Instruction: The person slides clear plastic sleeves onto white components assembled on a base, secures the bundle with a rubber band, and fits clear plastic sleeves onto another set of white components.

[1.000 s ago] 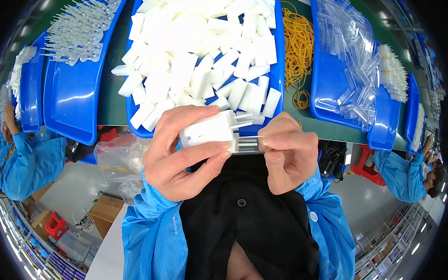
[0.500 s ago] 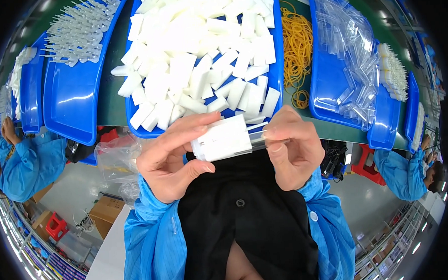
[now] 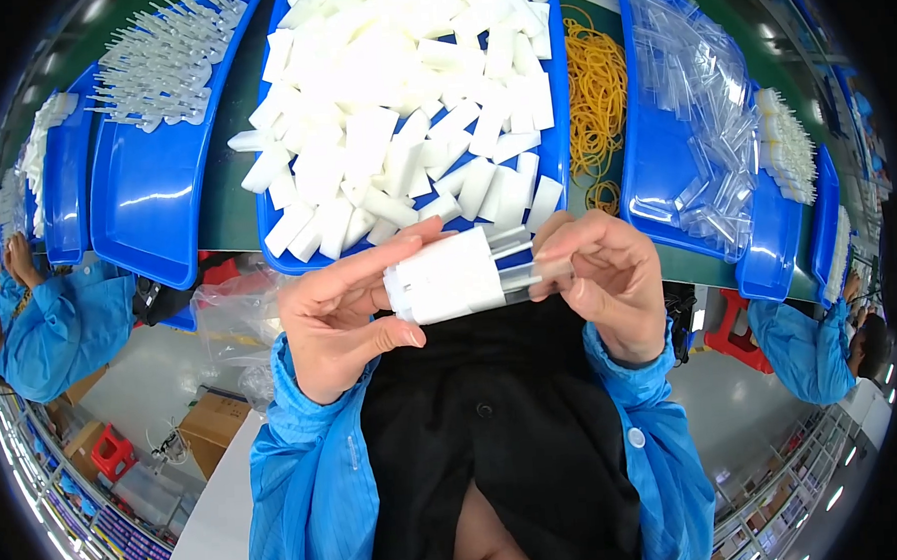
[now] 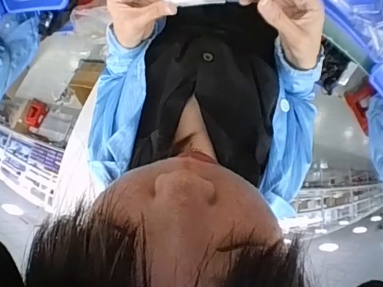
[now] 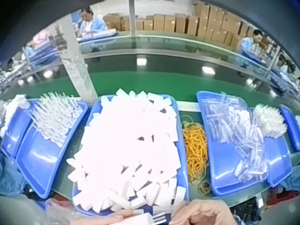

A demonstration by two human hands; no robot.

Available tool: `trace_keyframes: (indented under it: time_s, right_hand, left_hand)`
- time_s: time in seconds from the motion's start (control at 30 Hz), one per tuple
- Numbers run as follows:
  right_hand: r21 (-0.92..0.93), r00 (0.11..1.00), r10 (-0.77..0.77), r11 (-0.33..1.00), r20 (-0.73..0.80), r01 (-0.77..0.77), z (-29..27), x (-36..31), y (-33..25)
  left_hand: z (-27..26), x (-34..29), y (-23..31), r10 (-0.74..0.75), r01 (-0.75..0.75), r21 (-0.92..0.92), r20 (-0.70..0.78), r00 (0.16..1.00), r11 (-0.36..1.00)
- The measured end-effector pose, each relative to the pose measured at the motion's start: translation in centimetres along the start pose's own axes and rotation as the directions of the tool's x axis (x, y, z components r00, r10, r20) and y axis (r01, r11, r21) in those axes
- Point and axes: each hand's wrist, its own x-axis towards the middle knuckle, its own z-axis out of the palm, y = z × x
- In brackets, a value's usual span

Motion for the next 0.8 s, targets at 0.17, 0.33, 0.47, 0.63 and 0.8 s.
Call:
trace_keyframes:
  time_s: [0.17, 0.33, 0.47, 0.63, 0.8]
  right_hand:
    - [-0.269, 0.989, -0.062, 0.958, 0.135, 0.097, -0.8, 0.1, -0.4]
    - [-0.391, 0.982, -0.112, 0.906, 0.152, 0.163, 0.1, 0.1, 0.5]
    - [-0.443, 0.984, -0.12, 0.881, 0.13, 0.166, 0.3, 0.1, 0.7]
    - [-0.443, 0.973, -0.177, 0.868, 0.147, 0.225, -0.1, 0.3, 0.9]
    - [-0.469, 0.955, -0.219, 0.834, 0.202, 0.29, -0.7, 0.5, 1.0]
  left_hand:
    - [-0.7, -0.6, -0.2, -0.065, 0.069, -0.035, 0.089, 0.994, 0.997]
    - [0.1, -0.4, -0.2, -0.122, 0.129, -0.065, 0.104, 0.987, 0.989]
    - [-0.1, -0.5, -0.4, -0.105, 0.112, -0.054, 0.114, 0.988, 0.992]
    - [0.2, -0.4, -0.8, -0.134, 0.138, -0.053, 0.078, 0.988, 0.989]
    - [0.5, -0.4, -1.3, -0.115, 0.116, -0.031, 0.041, 0.993, 0.993]
